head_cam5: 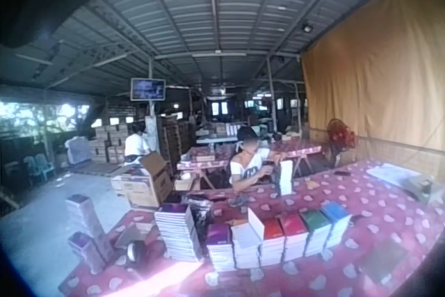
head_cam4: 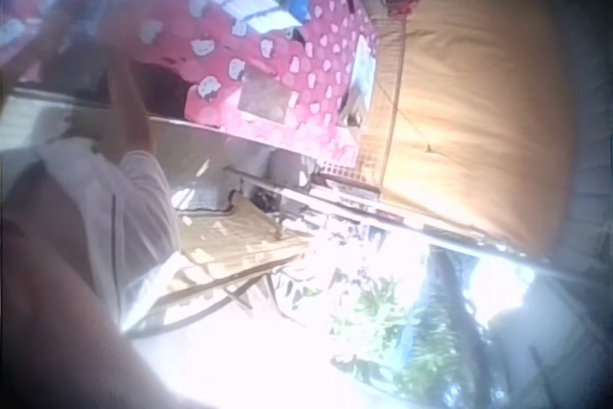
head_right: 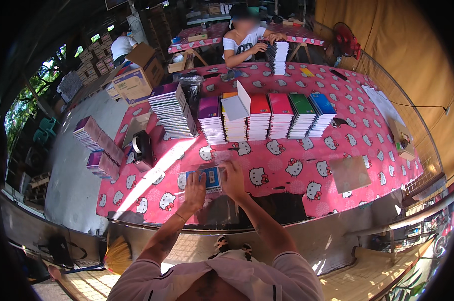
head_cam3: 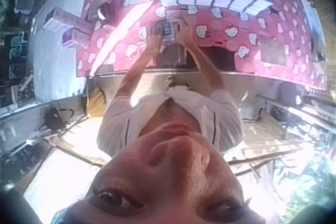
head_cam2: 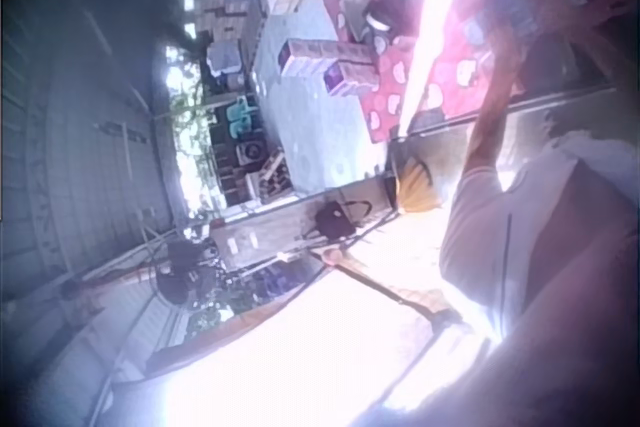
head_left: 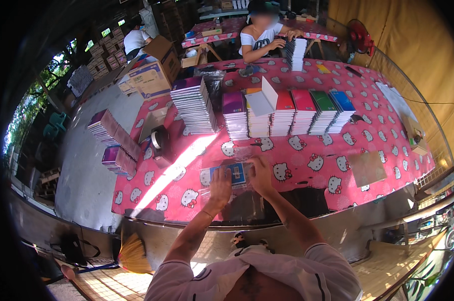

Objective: The person places notebooks into plastic sleeves and applies adhesive tape to seal them.

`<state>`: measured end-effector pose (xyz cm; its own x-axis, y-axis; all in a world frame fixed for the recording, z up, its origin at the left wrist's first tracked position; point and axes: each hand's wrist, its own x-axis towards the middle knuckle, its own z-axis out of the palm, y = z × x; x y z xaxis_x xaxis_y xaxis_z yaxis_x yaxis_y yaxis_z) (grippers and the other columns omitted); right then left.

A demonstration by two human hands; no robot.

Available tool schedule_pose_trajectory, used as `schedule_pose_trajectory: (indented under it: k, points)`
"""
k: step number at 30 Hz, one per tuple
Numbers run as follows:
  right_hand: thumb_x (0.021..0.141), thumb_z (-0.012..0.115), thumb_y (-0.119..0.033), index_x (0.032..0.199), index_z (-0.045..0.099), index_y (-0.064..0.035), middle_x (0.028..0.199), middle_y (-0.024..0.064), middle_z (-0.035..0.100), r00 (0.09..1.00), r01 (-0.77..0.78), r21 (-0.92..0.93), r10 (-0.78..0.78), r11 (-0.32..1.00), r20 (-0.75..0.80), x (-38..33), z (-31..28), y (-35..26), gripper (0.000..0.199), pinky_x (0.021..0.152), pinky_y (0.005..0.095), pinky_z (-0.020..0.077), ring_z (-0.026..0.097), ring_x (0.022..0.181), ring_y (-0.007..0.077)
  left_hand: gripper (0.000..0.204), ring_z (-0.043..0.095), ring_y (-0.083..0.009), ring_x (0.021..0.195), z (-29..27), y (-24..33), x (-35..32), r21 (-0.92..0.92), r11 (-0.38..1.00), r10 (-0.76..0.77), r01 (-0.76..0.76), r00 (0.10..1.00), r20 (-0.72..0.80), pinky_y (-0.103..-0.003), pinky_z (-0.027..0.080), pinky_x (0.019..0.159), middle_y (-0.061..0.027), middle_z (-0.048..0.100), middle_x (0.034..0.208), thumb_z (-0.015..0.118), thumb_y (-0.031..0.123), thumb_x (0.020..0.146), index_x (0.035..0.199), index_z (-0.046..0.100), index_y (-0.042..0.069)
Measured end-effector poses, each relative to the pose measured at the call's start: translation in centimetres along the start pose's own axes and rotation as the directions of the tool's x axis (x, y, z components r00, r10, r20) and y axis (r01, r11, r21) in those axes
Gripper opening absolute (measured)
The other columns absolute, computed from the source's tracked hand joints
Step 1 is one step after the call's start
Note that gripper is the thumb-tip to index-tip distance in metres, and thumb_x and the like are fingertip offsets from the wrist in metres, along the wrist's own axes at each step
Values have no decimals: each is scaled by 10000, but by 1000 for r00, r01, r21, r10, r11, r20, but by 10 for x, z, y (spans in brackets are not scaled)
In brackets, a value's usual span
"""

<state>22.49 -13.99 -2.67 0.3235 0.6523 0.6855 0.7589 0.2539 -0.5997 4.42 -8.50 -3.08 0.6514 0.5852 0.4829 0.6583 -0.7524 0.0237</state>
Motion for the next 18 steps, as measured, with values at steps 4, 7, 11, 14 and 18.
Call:
schedule_pose_trajectory:
  k: [4,7,11,14,18]
  points:
    - [766,624,-30,1150,538,-15,1175,165,583,895,88,-47,-59,995,442,-40,17,-37,393,936,466,475,560,1133,378,397,579,-360,1007,8,-5,0,-189,981,-38,49,997,61,-430,524,828,-171,577,1085,633,31,803,1197,610,-3]
    - [790,630,-66,1225,489,11,1228,203,558,906,147,-77,-103,986,411,-43,17,-44,464,991,479,449,539,1180,390,326,600,-370,948,5,-8,6,-266,962,-63,58,998,-9,-456,533,762,-176,599,999,660,44,818,1143,638,37]
    - [807,629,-82,1291,458,38,1302,238,523,893,228,-116,-161,967,421,-47,19,-45,527,1054,480,415,506,1246,404,132,615,-367,870,6,-15,9,-310,947,-86,82,996,-1,-461,533,722,-143,611,886,657,63,839,970,649,71]
    - [824,641,-117,1351,431,60,1353,243,488,864,280,-188,-162,941,477,-48,22,-46,594,1076,484,400,480,1285,403,40,632,-365,830,5,-21,11,-340,938,-78,74,997,4,-466,536,699,-138,628,853,670,70,844,883,660,74]
    - [800,663,-167,1358,501,65,1352,231,502,860,331,-276,-168,902,483,-54,25,-51,626,1075,513,402,477,1309,384,14,655,-360,797,5,-32,15,-386,922,-37,45,999,28,-458,548,673,-139,640,843,670,65,847,859,663,65]
